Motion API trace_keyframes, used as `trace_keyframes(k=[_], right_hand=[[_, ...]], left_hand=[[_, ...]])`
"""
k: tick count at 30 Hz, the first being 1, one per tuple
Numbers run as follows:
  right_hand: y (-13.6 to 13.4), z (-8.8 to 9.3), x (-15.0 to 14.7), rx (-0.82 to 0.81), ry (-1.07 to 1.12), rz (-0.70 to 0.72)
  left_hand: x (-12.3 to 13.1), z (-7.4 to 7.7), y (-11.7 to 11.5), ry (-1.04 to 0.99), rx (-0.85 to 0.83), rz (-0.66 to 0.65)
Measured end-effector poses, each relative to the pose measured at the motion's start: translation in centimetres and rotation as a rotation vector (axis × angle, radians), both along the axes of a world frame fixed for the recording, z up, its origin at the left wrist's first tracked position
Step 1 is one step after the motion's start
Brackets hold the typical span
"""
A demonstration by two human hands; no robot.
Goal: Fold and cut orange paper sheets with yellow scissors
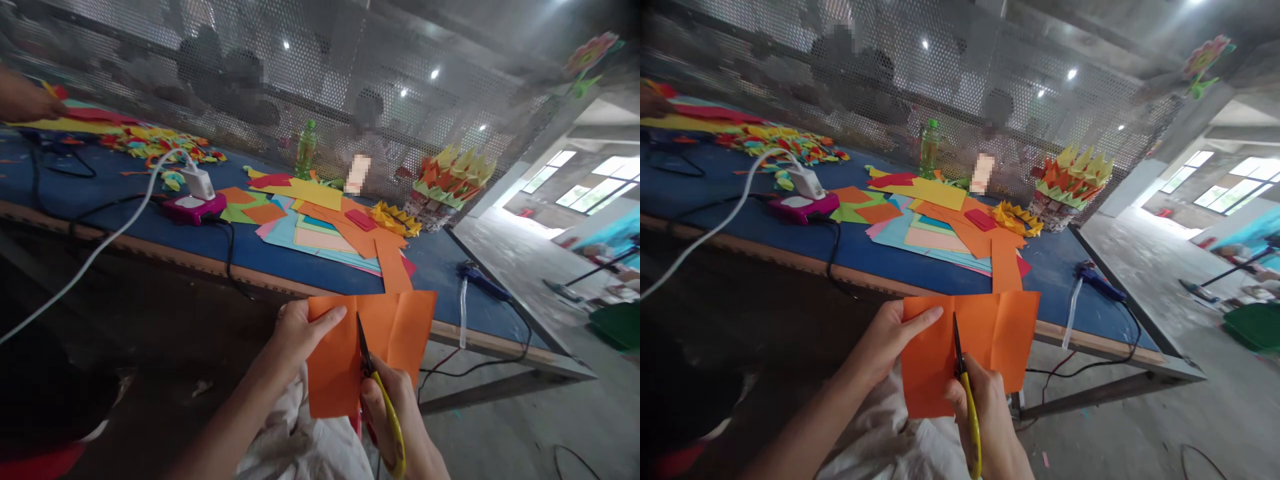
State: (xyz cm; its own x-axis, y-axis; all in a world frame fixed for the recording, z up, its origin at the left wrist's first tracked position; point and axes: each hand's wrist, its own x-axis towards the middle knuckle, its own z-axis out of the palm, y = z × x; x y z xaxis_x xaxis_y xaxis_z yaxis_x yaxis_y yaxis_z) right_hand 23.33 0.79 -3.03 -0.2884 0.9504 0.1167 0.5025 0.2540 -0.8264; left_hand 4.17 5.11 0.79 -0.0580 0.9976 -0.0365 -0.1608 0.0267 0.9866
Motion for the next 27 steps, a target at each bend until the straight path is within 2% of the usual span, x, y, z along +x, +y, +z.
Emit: trace_keyframes(k=[5, 10, 15, 19, 27], right_hand=[[-0.1, 0.6, -0.1, -0.014, 0.043, 0.033], [0.3, 1.2, -0.5, -0.001, 0.059, 0.06], [0.7, 1.6, -0.6, 0.017, 0.045, 0.035], [0.9, 2.1, -0.8, 0.014, 0.063, 0.045], [1.1, 2.4, -1.4, 0.03, 0.063, 0.016]], left_hand=[[0.2, -0.5, -0.1, -0.026, -0.03, -0.035], [0.4, -0.6, -0.3, 0.02, 0.026, 0.017], [0.6, -0.8, -0.4, 0.013, 0.019, -0.021], [0.6, -0.5, -0.4, -0.011, -0.005, -0.038], [0.3, 0.2, -0.5, -0.017, 0.005, 0.018]])
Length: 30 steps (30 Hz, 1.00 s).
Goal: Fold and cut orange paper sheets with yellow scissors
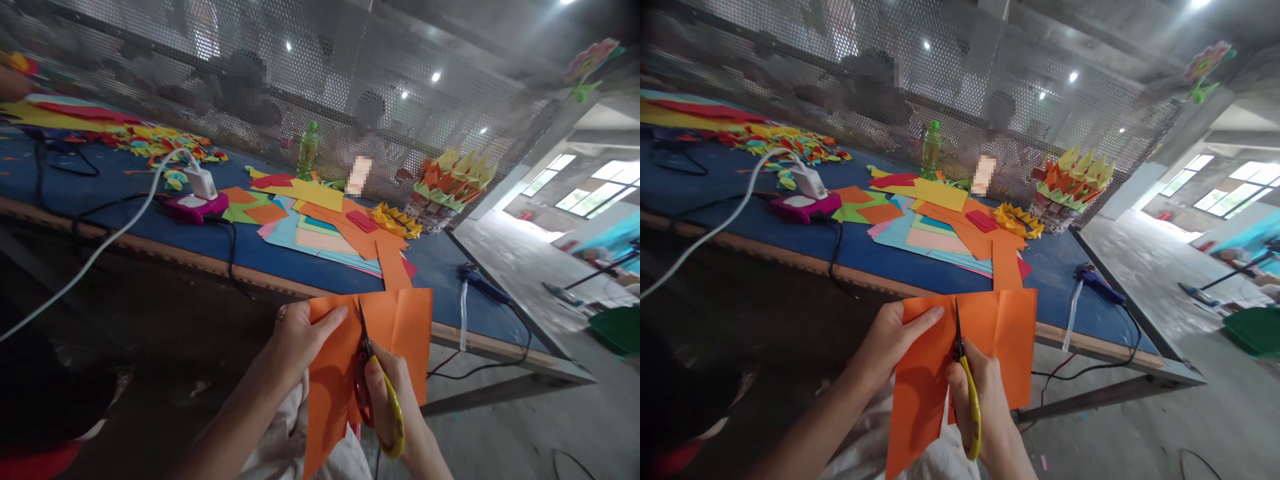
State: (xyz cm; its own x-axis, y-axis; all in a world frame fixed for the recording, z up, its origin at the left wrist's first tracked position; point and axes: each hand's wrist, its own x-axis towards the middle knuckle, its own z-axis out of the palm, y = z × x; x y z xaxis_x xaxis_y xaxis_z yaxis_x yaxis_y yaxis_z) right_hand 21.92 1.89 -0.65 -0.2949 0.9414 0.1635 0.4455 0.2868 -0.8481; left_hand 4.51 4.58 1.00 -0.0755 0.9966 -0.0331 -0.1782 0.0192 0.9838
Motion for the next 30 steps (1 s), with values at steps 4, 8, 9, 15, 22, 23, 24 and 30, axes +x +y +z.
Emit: trace_keyframes(k=[4, 8, 9, 15, 22, 23, 24, 30], right_hand=[[-0.1, -0.08, -0.17, -0.027, 0.014, -0.022], [-0.25, -0.11, -0.34, -0.057, 0.029, -0.039], [-0.28, -0.11, -0.36, -0.062, 0.027, -0.045], [-0.28, -0.11, -0.38, -0.037, -0.009, -0.069], [-0.05, 0.33, -0.31, 0.001, 0.012, 0.022], [0.01, 0.44, -0.29, 0.025, 0.007, 0.024], [0.07, 0.56, -0.28, 0.039, 0.001, 0.028], [0.6, 0.83, -0.45, 0.002, -0.026, 0.002]], left_hand=[[0.02, 0.19, -0.08, -0.002, 0.002, -0.012], [0.07, 0.32, -0.12, -0.009, 0.016, -0.027], [0.07, 0.34, -0.12, -0.009, 0.021, -0.022], [-0.03, 0.35, -0.09, -0.003, 0.005, -0.028], [-0.06, 0.16, -0.06, 0.009, 0.0, -0.008], [-0.06, 0.18, -0.05, 0.019, 0.01, -0.002], [-0.05, 0.22, -0.05, 0.027, 0.021, 0.003], [0.01, 0.31, 0.0, 0.04, 0.073, 0.014]])
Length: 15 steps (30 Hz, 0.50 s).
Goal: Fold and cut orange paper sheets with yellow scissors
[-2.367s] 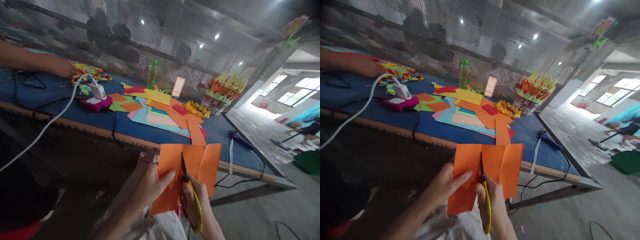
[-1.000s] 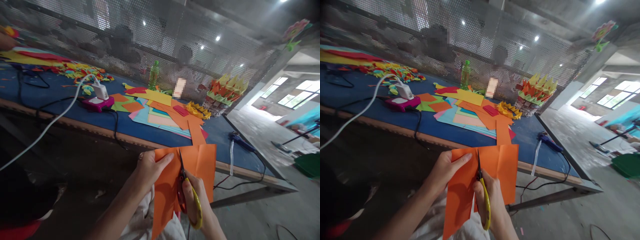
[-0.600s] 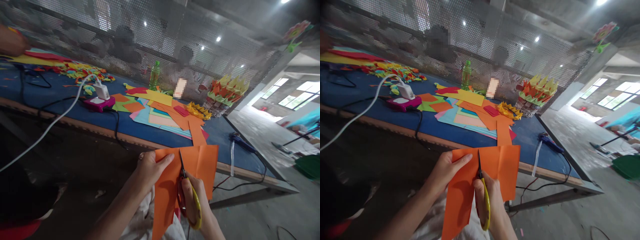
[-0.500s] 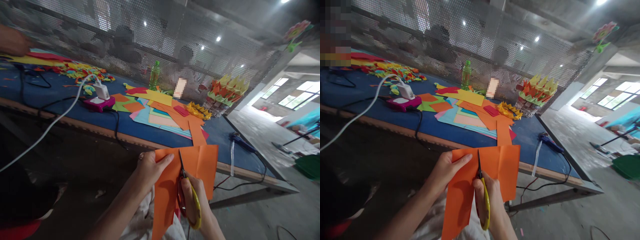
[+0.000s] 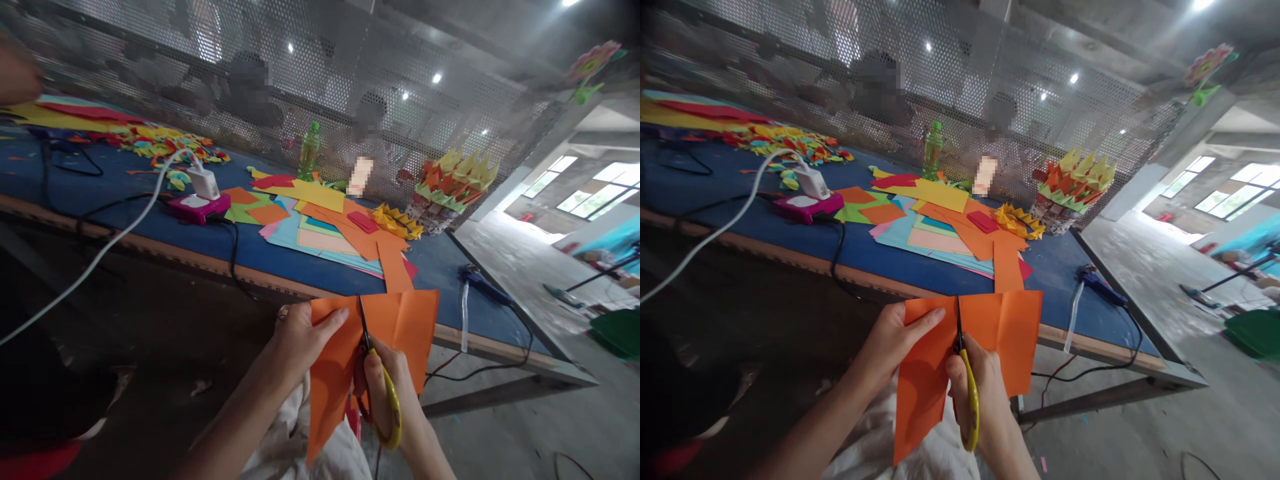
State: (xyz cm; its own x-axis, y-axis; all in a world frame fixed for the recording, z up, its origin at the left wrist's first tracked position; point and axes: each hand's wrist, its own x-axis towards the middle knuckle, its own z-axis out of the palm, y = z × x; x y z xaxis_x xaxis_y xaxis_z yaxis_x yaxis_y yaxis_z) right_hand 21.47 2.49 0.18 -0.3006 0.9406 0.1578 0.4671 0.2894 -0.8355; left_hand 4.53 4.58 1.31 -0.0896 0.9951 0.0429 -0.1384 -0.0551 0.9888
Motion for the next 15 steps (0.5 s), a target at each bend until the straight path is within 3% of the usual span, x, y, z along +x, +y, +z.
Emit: trace_keyframes(k=[5, 15], right_hand=[[0.3, 0.2, -0.2, -0.047, -0.022, -0.054], [1.1, 0.5, 0.0, 0.094, -0.079, -0.004]], left_hand=[[0.0, -0.5, 0.2, 0.014, -0.041, 0.026], [0.2, -0.9, 0.4, 0.008, -0.059, 0.025]])
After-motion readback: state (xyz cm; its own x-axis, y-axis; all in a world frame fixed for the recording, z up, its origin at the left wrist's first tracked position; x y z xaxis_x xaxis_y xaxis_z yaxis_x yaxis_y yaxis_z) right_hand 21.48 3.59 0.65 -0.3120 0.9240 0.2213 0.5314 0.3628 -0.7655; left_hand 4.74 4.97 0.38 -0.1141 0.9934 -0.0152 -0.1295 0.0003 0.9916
